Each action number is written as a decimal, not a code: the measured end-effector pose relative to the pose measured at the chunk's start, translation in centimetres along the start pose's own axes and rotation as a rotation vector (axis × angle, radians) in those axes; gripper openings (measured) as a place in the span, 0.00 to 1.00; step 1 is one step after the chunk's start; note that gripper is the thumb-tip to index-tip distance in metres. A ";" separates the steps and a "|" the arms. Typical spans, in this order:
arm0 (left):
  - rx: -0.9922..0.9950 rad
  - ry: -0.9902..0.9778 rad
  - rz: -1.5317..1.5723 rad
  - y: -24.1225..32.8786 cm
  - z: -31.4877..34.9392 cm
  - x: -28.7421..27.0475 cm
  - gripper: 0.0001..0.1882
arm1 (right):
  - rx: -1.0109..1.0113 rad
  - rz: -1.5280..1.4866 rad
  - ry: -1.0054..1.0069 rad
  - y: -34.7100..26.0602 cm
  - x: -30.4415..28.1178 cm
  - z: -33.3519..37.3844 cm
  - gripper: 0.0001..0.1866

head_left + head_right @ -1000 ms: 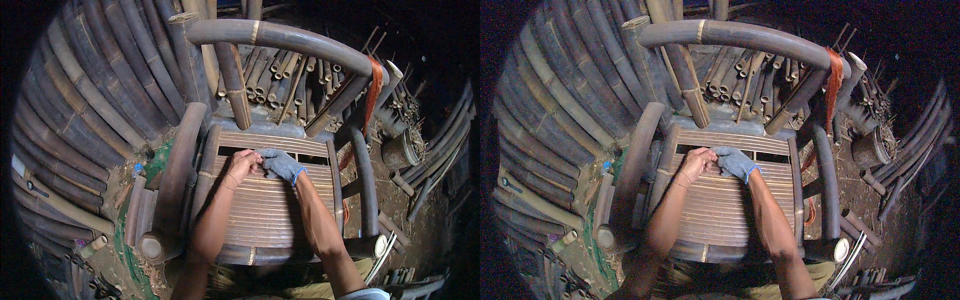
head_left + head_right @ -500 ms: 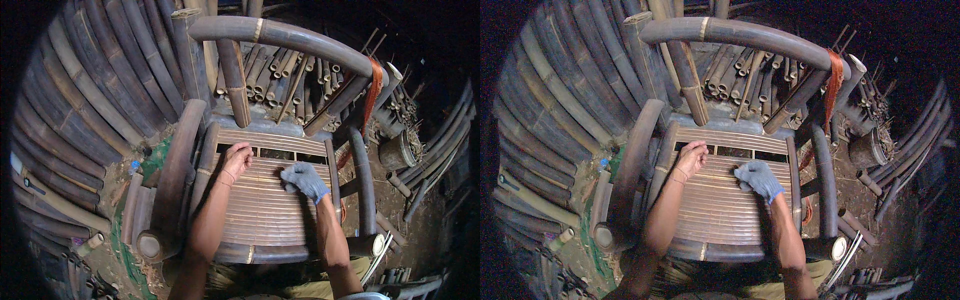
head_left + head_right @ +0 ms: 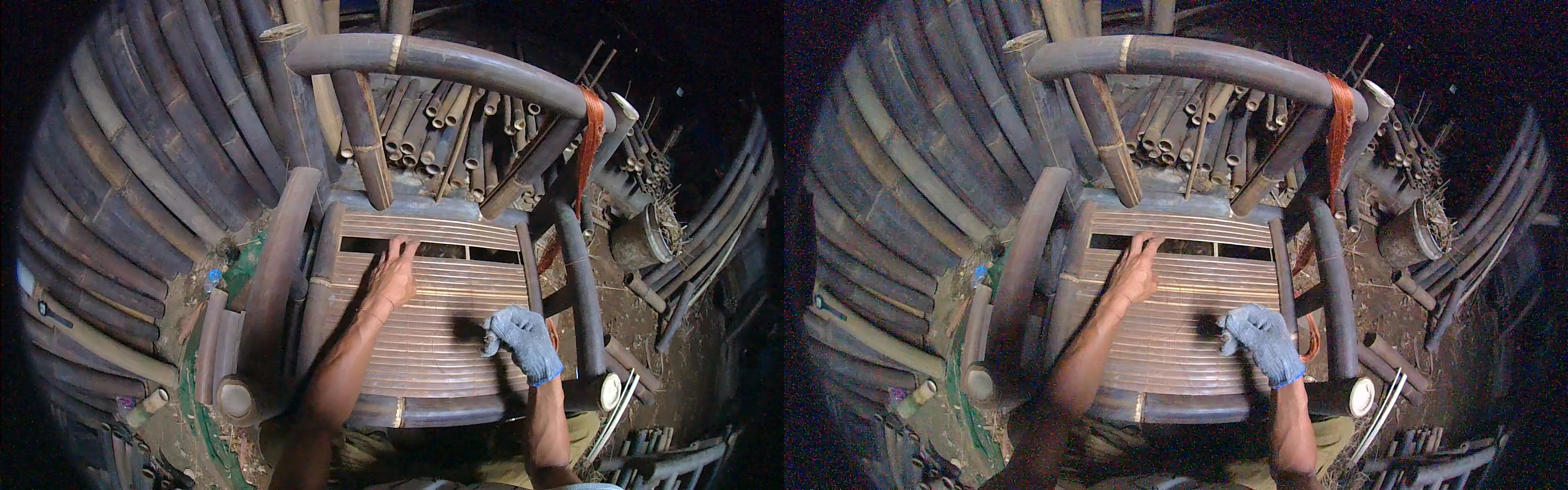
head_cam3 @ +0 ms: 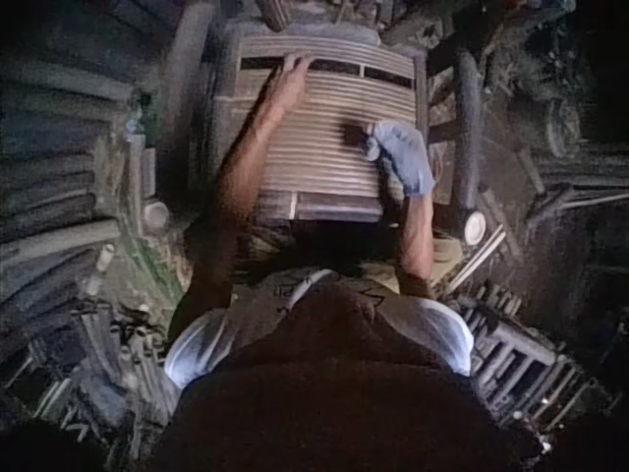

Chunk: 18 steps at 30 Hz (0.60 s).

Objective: The person weaves thin bamboo strips through the seat frame of a bamboo chair by hand, pulling the strips taut and securing them.

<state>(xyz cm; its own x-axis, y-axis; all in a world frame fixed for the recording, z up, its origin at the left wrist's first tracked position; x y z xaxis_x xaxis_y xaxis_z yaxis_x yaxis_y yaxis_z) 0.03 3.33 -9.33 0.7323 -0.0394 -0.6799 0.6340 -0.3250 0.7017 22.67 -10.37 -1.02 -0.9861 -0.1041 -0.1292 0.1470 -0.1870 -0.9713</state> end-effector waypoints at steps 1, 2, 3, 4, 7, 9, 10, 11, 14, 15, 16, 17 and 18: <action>-0.029 0.011 0.002 -0.4 0.0 -0.5 0.37 | 0.059 -0.028 0.020 -0.2 0.0 0.5 0.13; -0.059 0.024 0.004 -0.8 0.1 -1.0 0.38 | 0.028 -0.047 0.003 -0.4 0.2 0.8 0.12; -0.025 0.029 -0.008 -0.4 0.0 -1.3 0.37 | 0.001 -0.059 0.005 -0.6 -0.2 1.4 0.12; 0.002 -0.011 -0.023 -0.1 -0.1 -1.4 0.37 | -0.026 -0.070 0.006 -0.5 -0.7 1.9 0.12; 0.051 -0.076 -0.049 0.5 0.0 -1.8 0.33 | 0.008 -0.139 0.046 0.2 -0.7 2.8 0.14; 0.083 -0.093 -0.065 1.2 0.2 -2.2 0.30 | 0.053 0.098 0.129 1.4 -1.0 2.7 0.15; 0.108 -0.108 -0.068 1.7 0.1 -1.9 0.29 | -0.087 0.392 0.254 2.0 -1.3 2.3 0.15; 0.117 -0.086 -0.052 2.2 0.2 -1.7 0.24 | -0.225 0.689 0.377 2.3 -1.0 1.9 0.15; 0.178 -0.276 -0.074 0.2 0.2 -0.7 0.21 | -0.284 1.007 0.381 1.9 1.3 0.3 0.16; 0.195 -0.310 -0.059 0.3 0.2 -0.4 0.19 | -0.277 1.032 0.346 2.6 2.0 -0.3 0.17; 0.213 -0.344 -0.045 0.7 0.5 -0.1 0.17 | -0.271 1.054 0.311 2.8 2.9 -0.7 0.17; 0.229 -0.378 -0.031 1.1 0.7 0.2 0.15 | -0.292 1.047 0.335 2.5 3.8 -0.7 0.17; 0.215 -0.378 -0.055 1.6 0.9 0.3 0.15 | -0.281 1.039 0.353 2.5 3.9 -1.0 0.17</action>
Point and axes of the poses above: each hand's wrist, its own z-axis away from the middle knuckle, its own x-axis out of the palm, y = z × x, the point moved 4 cm from there along -z, towards the middle knuckle, and after that the axes turned 1 degree about y, right-handed, at the moved point
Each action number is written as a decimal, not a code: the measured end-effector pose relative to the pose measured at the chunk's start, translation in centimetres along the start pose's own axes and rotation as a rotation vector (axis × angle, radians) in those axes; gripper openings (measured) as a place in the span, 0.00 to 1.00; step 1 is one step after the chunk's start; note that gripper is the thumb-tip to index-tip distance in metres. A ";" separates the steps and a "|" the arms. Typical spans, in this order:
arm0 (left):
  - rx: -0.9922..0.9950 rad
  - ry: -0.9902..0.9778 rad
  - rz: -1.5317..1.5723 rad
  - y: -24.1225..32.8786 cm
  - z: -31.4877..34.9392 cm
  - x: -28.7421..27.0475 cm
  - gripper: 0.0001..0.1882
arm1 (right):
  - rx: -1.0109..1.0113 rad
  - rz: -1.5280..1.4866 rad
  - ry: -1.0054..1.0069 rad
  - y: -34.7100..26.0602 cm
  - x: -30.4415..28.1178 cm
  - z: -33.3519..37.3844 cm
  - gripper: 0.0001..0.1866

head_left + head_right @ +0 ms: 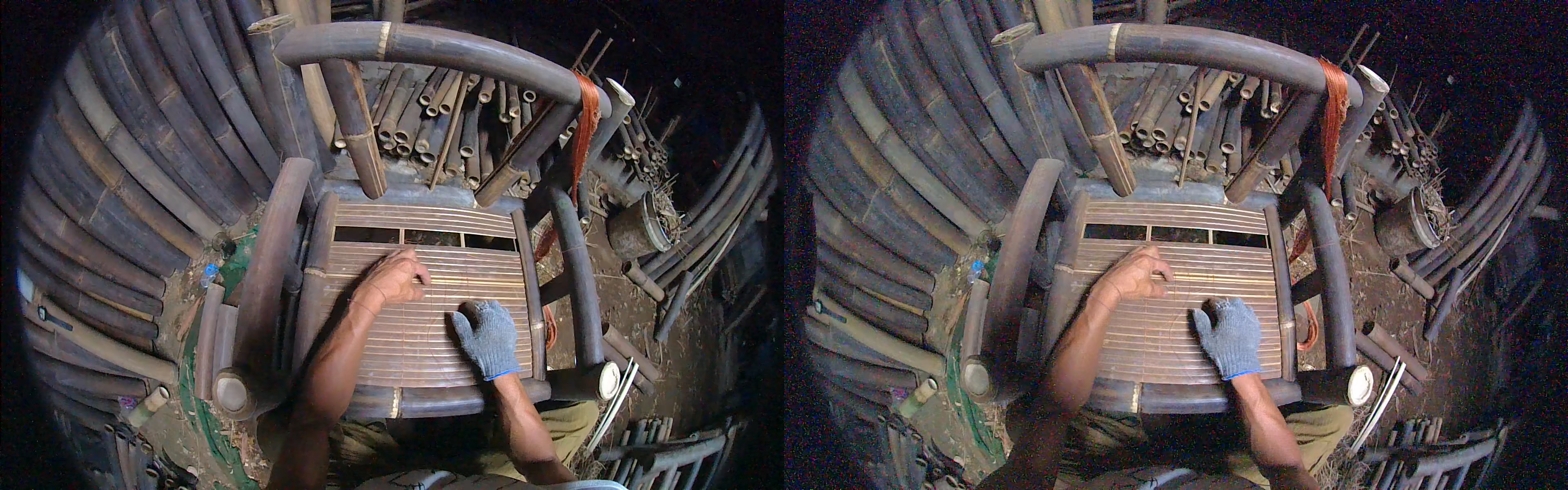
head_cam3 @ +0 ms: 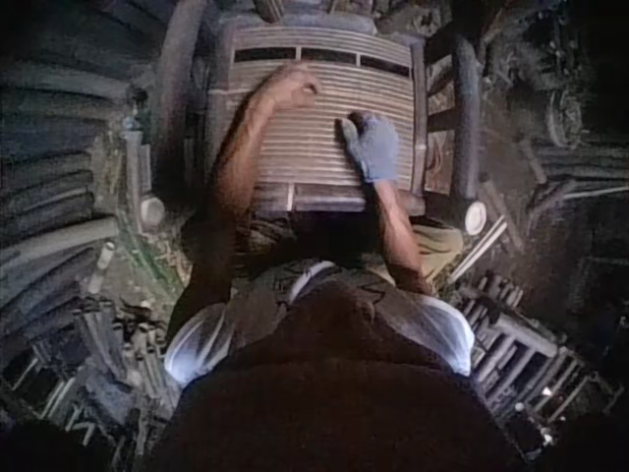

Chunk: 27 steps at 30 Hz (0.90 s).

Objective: The person weaves thin bamboo strips through the seat frame of a bamboo chair by hand, pulling the strips taut and securing them.

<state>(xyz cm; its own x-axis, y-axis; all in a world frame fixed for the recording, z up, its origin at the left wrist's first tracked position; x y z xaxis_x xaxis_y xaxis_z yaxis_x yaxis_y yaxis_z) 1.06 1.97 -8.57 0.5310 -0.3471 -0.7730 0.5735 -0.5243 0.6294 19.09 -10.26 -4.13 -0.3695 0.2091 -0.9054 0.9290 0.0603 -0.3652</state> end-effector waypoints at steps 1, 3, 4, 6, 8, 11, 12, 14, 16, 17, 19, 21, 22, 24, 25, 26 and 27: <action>-0.017 -0.004 -0.020 0.7 0.0 0.2 0.14 | 0.019 -0.003 0.010 0.2 0.4 -0.3 0.16; -0.004 0.010 -0.061 1.5 0.1 0.7 0.13 | 0.028 -0.084 0.155 1.2 1.2 -0.3 0.16; -0.009 0.036 -0.087 1.5 0.2 1.0 0.12 | 0.034 -0.092 0.165 1.8 1.7 -0.3 0.16; -0.020 0.078 -0.134 2.1 0.4 1.3 0.11 | 0.055 -0.110 0.179 2.8 2.2 -0.2 0.15; -0.022 0.089 -0.203 2.8 0.4 1.9 0.09 | 0.050 -0.093 0.161 2.6 2.1 -0.1 0.14; -0.016 0.155 -0.349 4.5 0.2 3.2 0.08 | 0.051 -0.078 0.164 3.1 2.1 -0.2 0.14; -0.021 0.185 -0.408 4.8 0.5 3.8 0.08 | 0.050 -0.099 0.171 3.1 2.2 -0.2 0.14; 0.057 0.325 -0.468 6.0 2.0 4.8 0.08 | 0.067 -0.158 0.183 3.0 2.2 0.0 0.14; 0.088 0.337 -0.398 8.7 3.0 5.0 0.08 | 0.115 -0.219 0.209 3.6 1.9 0.2 0.14; 0.096 0.273 -0.346 10.4 3.3 5.3 0.09 | 0.196 -0.170 0.181 4.5 2.6 0.0 0.15; 0.148 0.221 -0.259 13.9 5.0 6.5 0.09 | 0.184 -0.238 0.234 4.7 2.7 0.1 0.15; 0.115 0.227 -0.164 16.8 6.7 7.2 0.07 | 0.205 -0.276 0.256 5.5 2.7 0.1 0.16; 0.132 0.327 -0.114 17.5 7.4 7.0 0.05 | 0.199 -0.288 0.276 5.7 2.6 0.1 0.16; 0.065 0.464 0.036 15.6 7.8 6.4 0.04 | 0.184 -0.318 0.315 5.9 2.6 0.1 0.16; 0.033 0.529 0.118 15.0 7.9 5.5 0.03 | 0.160 -0.359 0.318 6.1 2.6 0.0 0.16; -0.052 0.628 0.341 14.1 8.1 4.6 0.01 | 0.144 -0.355 0.319 6.2 2.7 0.0 0.16; -0.176 0.635 0.549 12.5 8.2 4.2 0.03 | 0.129 -0.349 0.322 6.3 2.7 0.0 0.16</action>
Point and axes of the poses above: each hand's wrist, its own z-axis away from the middle knuckle, its own x-axis out of the palm, y = z × x, the point moved 4 cm from there along -z, towards the middle knuckle, and after that the axes turned 1 degree about y, right-handed, at the moved point
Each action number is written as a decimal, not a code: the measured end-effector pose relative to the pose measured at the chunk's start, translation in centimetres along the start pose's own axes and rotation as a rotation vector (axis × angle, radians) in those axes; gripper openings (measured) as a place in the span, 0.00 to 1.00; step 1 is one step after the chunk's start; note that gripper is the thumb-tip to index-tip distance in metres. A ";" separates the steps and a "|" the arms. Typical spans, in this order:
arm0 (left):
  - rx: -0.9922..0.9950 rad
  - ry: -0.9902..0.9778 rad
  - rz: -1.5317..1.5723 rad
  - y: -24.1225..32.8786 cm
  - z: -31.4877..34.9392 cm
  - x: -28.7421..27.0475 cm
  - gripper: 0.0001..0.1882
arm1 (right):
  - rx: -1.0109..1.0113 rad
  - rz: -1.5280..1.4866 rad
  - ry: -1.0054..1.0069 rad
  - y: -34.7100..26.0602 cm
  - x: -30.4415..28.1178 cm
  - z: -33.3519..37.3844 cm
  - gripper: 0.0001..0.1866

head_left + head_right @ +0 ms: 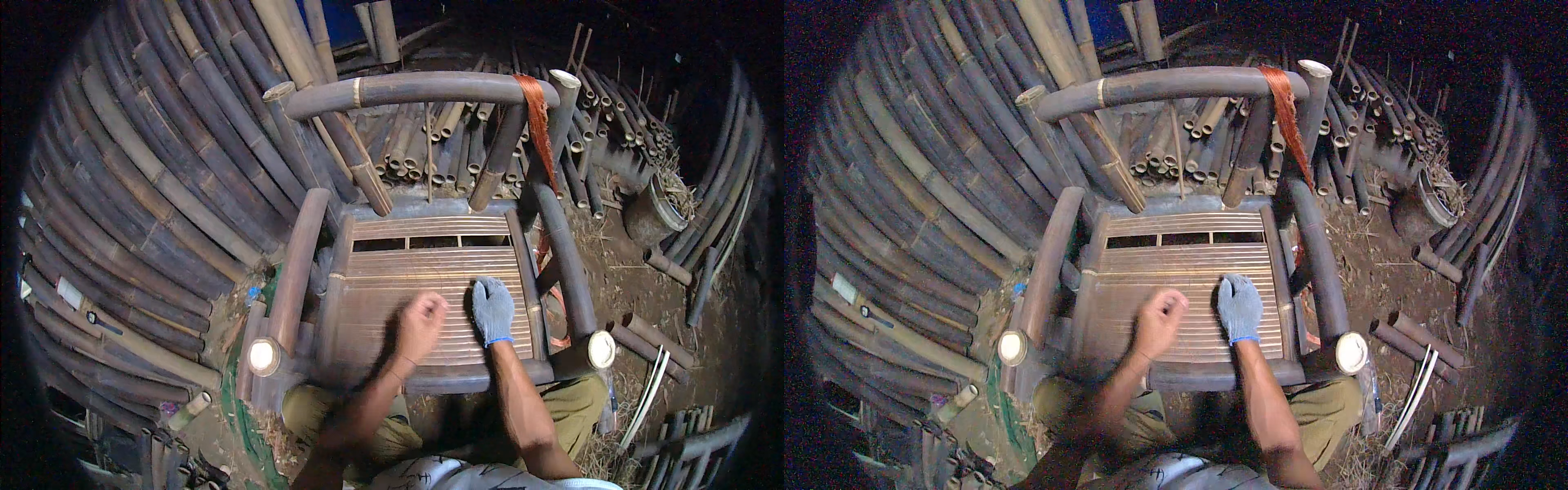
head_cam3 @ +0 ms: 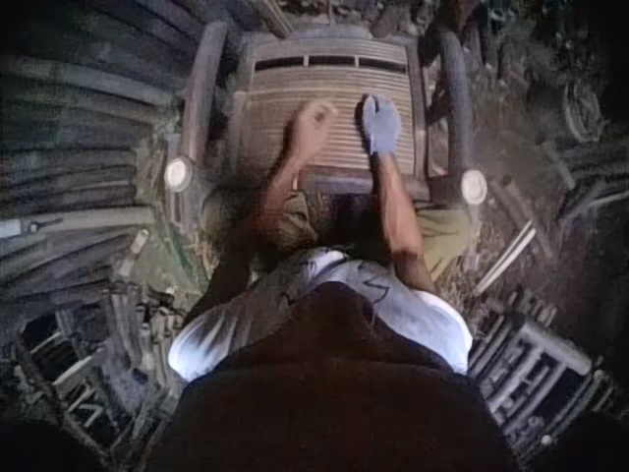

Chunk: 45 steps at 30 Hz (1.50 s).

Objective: The person weaves thin bamboo strips through the seat frame of a bamboo chair by hand, pulling the strips taut and securing them.

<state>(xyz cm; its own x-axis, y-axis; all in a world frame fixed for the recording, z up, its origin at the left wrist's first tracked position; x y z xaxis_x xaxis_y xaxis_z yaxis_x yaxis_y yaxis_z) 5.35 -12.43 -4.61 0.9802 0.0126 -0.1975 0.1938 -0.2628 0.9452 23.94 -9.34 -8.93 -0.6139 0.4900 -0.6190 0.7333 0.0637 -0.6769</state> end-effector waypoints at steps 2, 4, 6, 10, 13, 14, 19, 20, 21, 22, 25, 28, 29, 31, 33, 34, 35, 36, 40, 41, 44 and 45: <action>-0.054 0.060 0.122 -2.2 -1.8 -2.8 0.04 | -0.005 0.037 -0.024 -0.9 0.2 0.0 0.16; -0.147 0.135 0.267 -2.0 -3.2 -4.5 0.05 | 0.041 0.101 -0.063 -1.5 0.1 -0.3 0.16; -0.210 0.172 0.301 -1.8 -3.2 -5.7 0.06 | 0.094 0.107 -0.094 -2.6 -0.3 -0.7 0.19; -0.122 0.050 0.102 -2.0 -0.1 -5.2 0.05 | 0.154 0.198 -0.280 -3.7 1.4 -2.2 0.26; 0.106 -0.199 -0.186 1.3 3.7 -1.1 0.07 | 0.205 0.201 -0.291 -3.1 1.7 -3.5 0.28; 0.294 -0.223 -0.328 2.3 4.7 -0.2 0.06 | 0.210 0.196 -0.336 -2.5 2.4 -4.0 0.29; 0.544 -0.352 -0.399 3.2 7.9 1.8 0.06 | 0.112 0.108 -0.399 -4.0 2.5 -4.1 0.31; 0.568 -0.351 -0.377 3.5 8.4 2.2 0.06 | 0.088 0.095 -0.378 -3.4 2.7 -4.2 0.30; 0.591 -0.353 -0.362 3.7 8.8 2.3 0.06 | 0.067 0.075 -0.358 -3.5 2.8 -4.1 0.30; 0.598 -0.339 -0.316 3.9 9.1 2.5 0.07 | 0.089 0.079 -0.382 -3.5 3.0 -4.1 0.30; 0.590 -0.435 -0.363 4.1 10.4 3.2 0.08 | 0.123 0.115 -0.427 -3.8 3.5 -4.8 0.30; 0.608 -0.458 -0.341 4.2 11.2 3.4 0.08 | 0.074 0.174 -0.449 -5.3 4.4 -5.3 0.29; 0.615 -0.460 -0.342 4.1 11.3 3.4 0.08 | 0.051 0.183 -0.461 -5.9 4.7 -5.4 0.28; 0.607 -0.464 -0.338 4.2 11.3 3.4 0.08 | -0.018 0.229 -0.480 -7.2 5.4 -5.4 0.25; 0.608 -0.465 -0.330 4.3 11.4 3.3 0.08 | -0.109 0.303 -0.485 -8.2 6.1 -5.4 0.21; 0.602 -0.478 -0.318 4.5 11.4 3.4 0.08 | -0.184 0.351 -0.396 -7.7 6.9 -5.5 0.17; 0.598 -0.493 -0.306 4.7 11.3 3.6 0.07 | -0.178 0.308 -0.356 -7.1 6.9 -5.7 0.17; 0.589 -0.504 -0.302 4.7 11.2 3.4 0.07 | -0.178 0.257 -0.321 -7.7 6.8 -5.8 0.17; 0.355 -0.389 -0.202 4.7 8.7 1.0 0.06 | -0.140 -0.140 -0.384 -10.9 3.8 -5.6 0.24; 0.222 -0.318 0.002 4.8 7.9 -0.3 0.07 | -0.191 -0.312 -0.394 -11.9 2.2 -5.0 0.25; 0.048 -0.247 0.245 7.2 6.0 -3.5 0.09 | -0.014 -1.000 -0.977 -13.4 -2.7 -1.2 0.32; -0.161 -0.349 0.443 7.9 5.7 -4.3 0.10 | 0.000 -1.219 -1.137 -14.9 -3.9 0.5 0.34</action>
Point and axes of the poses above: each hand's wrist, its own z-axis away from the middle knuckle, its own x-axis out of the palm, y = z × x, the point moved 4 cm from there along -z, towards the middle knuckle, and after that the axes turned 1 degree about y, right-handed, at the moved point
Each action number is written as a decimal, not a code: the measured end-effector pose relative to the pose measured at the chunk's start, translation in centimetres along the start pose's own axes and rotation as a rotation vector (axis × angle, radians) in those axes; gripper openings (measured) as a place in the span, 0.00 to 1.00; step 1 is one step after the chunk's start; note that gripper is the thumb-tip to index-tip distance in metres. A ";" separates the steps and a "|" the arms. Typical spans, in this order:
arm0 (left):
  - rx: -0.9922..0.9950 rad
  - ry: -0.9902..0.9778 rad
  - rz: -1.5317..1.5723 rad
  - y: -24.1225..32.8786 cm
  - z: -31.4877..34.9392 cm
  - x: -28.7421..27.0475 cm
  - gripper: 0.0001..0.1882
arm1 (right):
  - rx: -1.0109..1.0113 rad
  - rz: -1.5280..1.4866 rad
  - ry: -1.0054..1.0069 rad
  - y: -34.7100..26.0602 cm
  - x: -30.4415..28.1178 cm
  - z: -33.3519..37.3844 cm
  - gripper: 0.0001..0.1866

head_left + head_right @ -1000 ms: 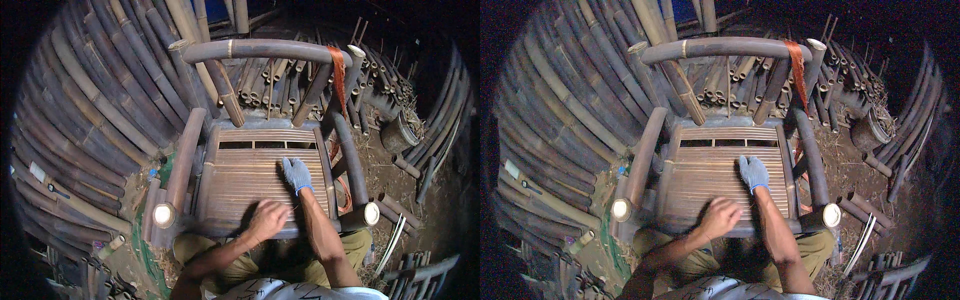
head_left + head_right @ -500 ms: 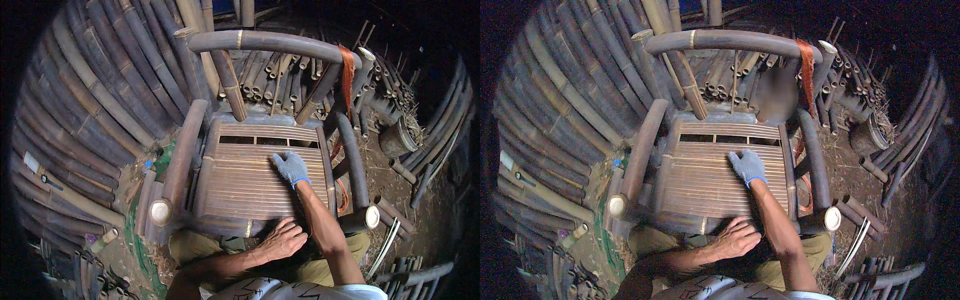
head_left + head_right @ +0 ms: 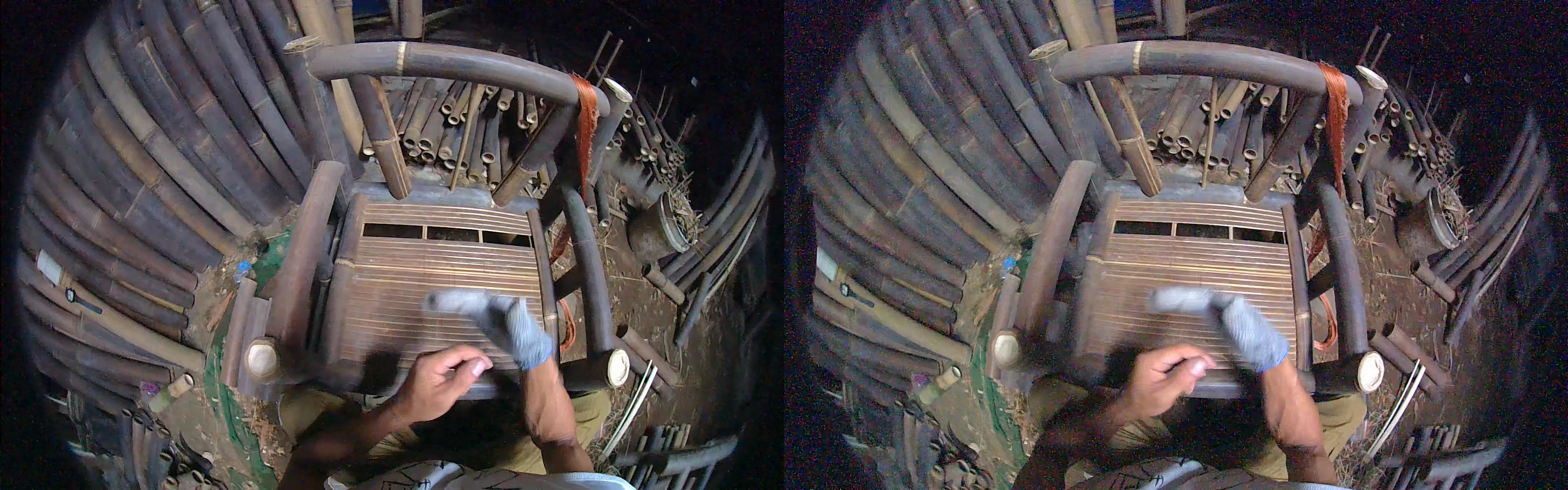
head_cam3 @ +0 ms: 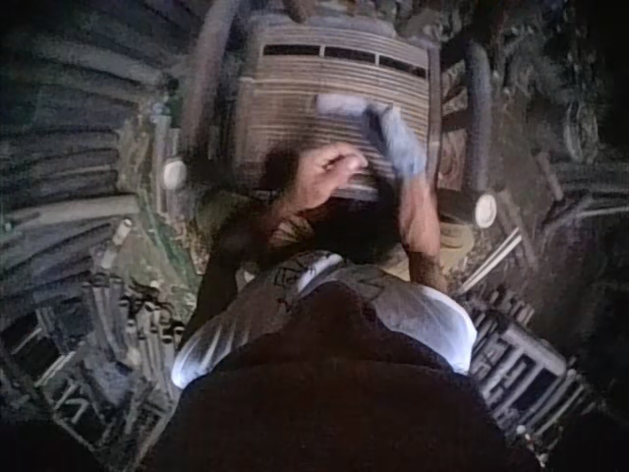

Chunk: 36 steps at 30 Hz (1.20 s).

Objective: The person weaves thin bamboo strips through the seat frame of a bamboo chair by hand, pulling the strips taut and securing them.

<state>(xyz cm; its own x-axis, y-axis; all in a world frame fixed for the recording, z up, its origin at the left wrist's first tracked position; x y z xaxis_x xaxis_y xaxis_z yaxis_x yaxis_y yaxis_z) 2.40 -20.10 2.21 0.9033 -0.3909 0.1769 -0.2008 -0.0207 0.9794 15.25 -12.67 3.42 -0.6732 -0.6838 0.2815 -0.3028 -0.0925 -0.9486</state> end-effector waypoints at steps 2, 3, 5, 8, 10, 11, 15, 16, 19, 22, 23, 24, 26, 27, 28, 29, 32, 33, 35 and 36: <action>0.056 0.068 0.126 3.8 0.1 -0.9 0.13 | 0.053 0.118 -0.011 -1.2 2.8 0.6 0.37; 0.170 0.082 0.212 5.2 -0.7 -1.3 0.14 | 0.021 0.228 0.027 -2.2 3.2 1.0 0.37; 0.344 0.218 0.297 8.6 -2.0 -3.2 0.16 | -0.010 0.416 0.057 -4.6 4.1 0.9 0.35; 0.447 0.394 0.466 11.8 -5.7 -8.1 0.14 | -0.113 0.580 0.398 -4.3 2.4 0.1 0.19; 0.472 0.412 0.488 11.1 -10.0 -10.8 0.10 | -0.055 0.725 0.685 -6.3 -0.1 -0.5 0.14; 0.439 0.495 0.554 10.0 -12.2 -12.3 0.11 | 0.001 0.709 0.811 -6.9 -1.6 -1.0 0.13; 0.120 0.621 -0.175 1.2 -17.8 -19.2 0.09 | -0.040 1.169 1.022 -0.8 -13.8 -3.6 0.16; 0.037 0.541 -0.727 -1.3 -19.2 -20.7 0.09 | -0.033 1.484 1.042 0.6 -16.2 -4.3 0.16; -0.305 0.230 -1.149 -7.9 -20.8 -18.3 0.13 | 0.420 1.708 0.960 3.7 -19.3 -5.3 0.12; -0.408 0.123 -1.262 -11.6 -22.3 -18.4 0.17 | 0.525 1.792 0.816 6.4 -18.9 -8.5 0.12; -0.450 0.070 -1.318 -12.3 -22.9 -18.5 0.18 | 0.595 1.720 0.770 6.6 -17.7 -10.2 0.13; -0.437 -0.019 -1.317 -13.0 -23.5 -18.8 0.20 | 0.591 1.678 0.735 7.3 -16.6 -11.9 0.13; -0.424 -0.173 -1.312 -15.6 -24.9 -21.6 0.22 | 0.618 1.507 0.680 8.8 -14.3 -16.0 0.14; -0.380 -0.226 -1.362 -18.0 -25.2 -25.0 0.23 | 0.622 1.430 0.578 10.3 -13.0 -18.9 0.15; -0.430 -0.302 -1.337 -18.7 -26.8 -23.7 0.23 | 0.658 1.471 0.480 12.0 -15.3 -19.3 0.15; -0.480 -0.378 -1.318 -18.5 -28.2 -22.1 0.24 | 0.690 1.504 0.383 13.6 -17.7 -19.6 0.15; -0.579 -0.523 -1.269 -19.1 -29.8 -20.4 0.28 | 0.692 0.117 0.388 18.1 -22.9 -17.6 0.12; -0.558 -0.522 -1.233 -17.9 -29.5 -19.2 0.29 | 0.690 -0.012 0.377 18.8 -22.7 -16.5 0.12; -0.611 -0.526 -1.215 -17.9 -28.3 -21.8 0.32 | 0.695 -0.007 0.253 18.1 -19.2 -17.6 0.13; -0.584 -0.534 -1.142 -17.9 -27.9 -21.4 0.31 | 0.700 0.122 0.209 17.1 -18.8 -17.5 0.13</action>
<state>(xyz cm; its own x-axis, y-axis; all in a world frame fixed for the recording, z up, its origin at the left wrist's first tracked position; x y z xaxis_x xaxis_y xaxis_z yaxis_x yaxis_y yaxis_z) -2.80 14.30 -16.43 0.1793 -0.7216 -0.6687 0.8480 -0.2313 0.4769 10.91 11.22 -15.59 -0.8101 -0.5732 0.1232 0.2366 -0.5119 -0.8258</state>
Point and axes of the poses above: each hand's wrist, its own z-axis away from the middle knuckle, its own x-axis out of the palm, y = z × x, the point moved 4 cm from there along -z, towards the middle knuckle, and after that the axes turned 1 degree about y, right-handed, at the moved point
